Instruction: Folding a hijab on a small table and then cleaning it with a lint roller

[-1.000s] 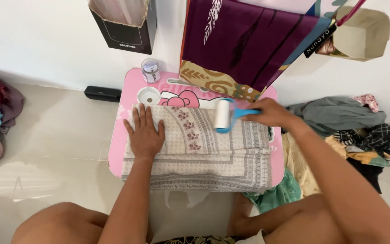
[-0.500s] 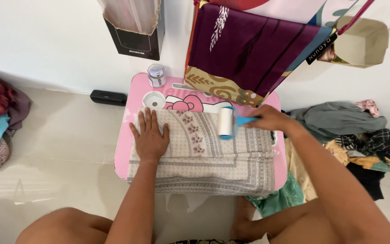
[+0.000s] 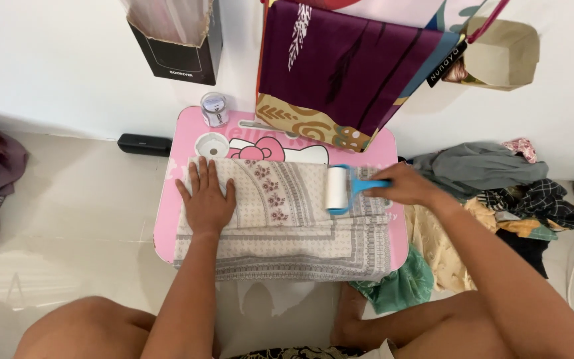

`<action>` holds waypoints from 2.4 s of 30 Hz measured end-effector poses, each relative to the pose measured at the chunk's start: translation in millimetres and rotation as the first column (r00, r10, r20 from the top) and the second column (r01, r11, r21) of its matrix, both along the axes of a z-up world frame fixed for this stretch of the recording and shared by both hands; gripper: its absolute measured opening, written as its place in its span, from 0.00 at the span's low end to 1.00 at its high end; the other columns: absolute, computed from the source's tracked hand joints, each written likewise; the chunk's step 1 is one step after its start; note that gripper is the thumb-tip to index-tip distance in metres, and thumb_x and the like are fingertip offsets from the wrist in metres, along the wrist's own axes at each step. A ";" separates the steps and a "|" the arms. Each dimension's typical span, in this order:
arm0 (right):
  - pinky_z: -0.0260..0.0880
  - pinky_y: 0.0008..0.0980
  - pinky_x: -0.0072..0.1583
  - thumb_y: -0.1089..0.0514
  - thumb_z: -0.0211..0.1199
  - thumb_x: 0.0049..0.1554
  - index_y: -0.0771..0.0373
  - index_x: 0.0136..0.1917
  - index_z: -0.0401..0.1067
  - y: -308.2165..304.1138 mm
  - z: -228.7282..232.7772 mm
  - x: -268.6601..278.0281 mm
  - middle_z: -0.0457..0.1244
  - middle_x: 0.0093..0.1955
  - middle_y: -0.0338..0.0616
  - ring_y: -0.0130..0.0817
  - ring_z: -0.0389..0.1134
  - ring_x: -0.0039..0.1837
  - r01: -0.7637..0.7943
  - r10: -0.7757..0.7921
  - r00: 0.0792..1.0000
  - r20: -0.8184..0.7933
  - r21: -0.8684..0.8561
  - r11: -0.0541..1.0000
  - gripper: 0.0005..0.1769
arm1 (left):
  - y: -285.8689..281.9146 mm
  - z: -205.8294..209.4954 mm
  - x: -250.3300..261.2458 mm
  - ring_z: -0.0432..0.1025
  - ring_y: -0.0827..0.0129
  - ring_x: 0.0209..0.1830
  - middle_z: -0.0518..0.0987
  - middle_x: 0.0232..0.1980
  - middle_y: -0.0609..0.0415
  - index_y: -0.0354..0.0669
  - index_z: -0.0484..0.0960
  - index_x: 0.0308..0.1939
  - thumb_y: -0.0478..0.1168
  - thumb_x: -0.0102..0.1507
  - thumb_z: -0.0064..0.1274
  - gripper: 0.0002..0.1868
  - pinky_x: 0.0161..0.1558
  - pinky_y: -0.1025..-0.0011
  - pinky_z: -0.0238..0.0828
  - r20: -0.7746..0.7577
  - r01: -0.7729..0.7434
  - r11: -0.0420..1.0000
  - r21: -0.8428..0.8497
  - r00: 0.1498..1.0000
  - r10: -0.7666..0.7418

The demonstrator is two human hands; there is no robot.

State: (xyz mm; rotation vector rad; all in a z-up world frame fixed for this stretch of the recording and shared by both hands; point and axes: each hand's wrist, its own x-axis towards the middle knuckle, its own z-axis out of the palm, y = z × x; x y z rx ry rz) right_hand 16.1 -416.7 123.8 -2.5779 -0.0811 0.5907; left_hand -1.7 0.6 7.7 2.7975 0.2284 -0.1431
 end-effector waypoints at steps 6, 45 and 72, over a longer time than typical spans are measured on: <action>0.70 0.33 0.44 0.48 0.72 0.51 0.53 0.51 0.84 53.2 -25.7 -10.5 0.72 0.39 0.42 0.35 0.71 0.39 -0.113 0.114 0.993 -0.012 0.069 0.991 0.15 | 1.0 -3.3 -0.5 0.33 0.61 0.86 0.43 0.87 0.55 0.49 0.49 0.82 0.62 0.73 0.21 0.38 0.80 0.44 0.18 -0.001 0.000 1.000 0.019 1.000 0.000; 0.71 0.40 0.47 0.48 0.72 0.49 0.51 0.49 0.84 30.8 -12.3 -30.8 0.74 0.40 0.49 0.46 0.74 0.44 -0.172 0.173 0.985 0.013 -0.016 0.985 0.15 | -299.5 -44.8 -124.8 0.39 0.46 0.85 0.55 0.82 0.40 0.37 0.59 0.77 0.70 0.65 0.26 0.48 0.84 0.45 0.20 0.276 0.631 0.774 -0.050 0.754 -0.597; 0.66 0.35 0.43 0.47 0.66 0.54 0.61 0.37 0.78 315.5 2.0 -19.3 0.68 0.31 0.41 0.37 0.66 0.34 -0.350 0.349 0.937 0.012 0.033 0.936 0.15 | -331.4 -86.5 -124.2 0.52 0.39 0.85 0.62 0.80 0.28 0.24 0.68 0.72 0.46 0.68 0.35 0.33 0.84 0.39 0.36 0.650 0.616 0.734 -0.286 0.687 -0.323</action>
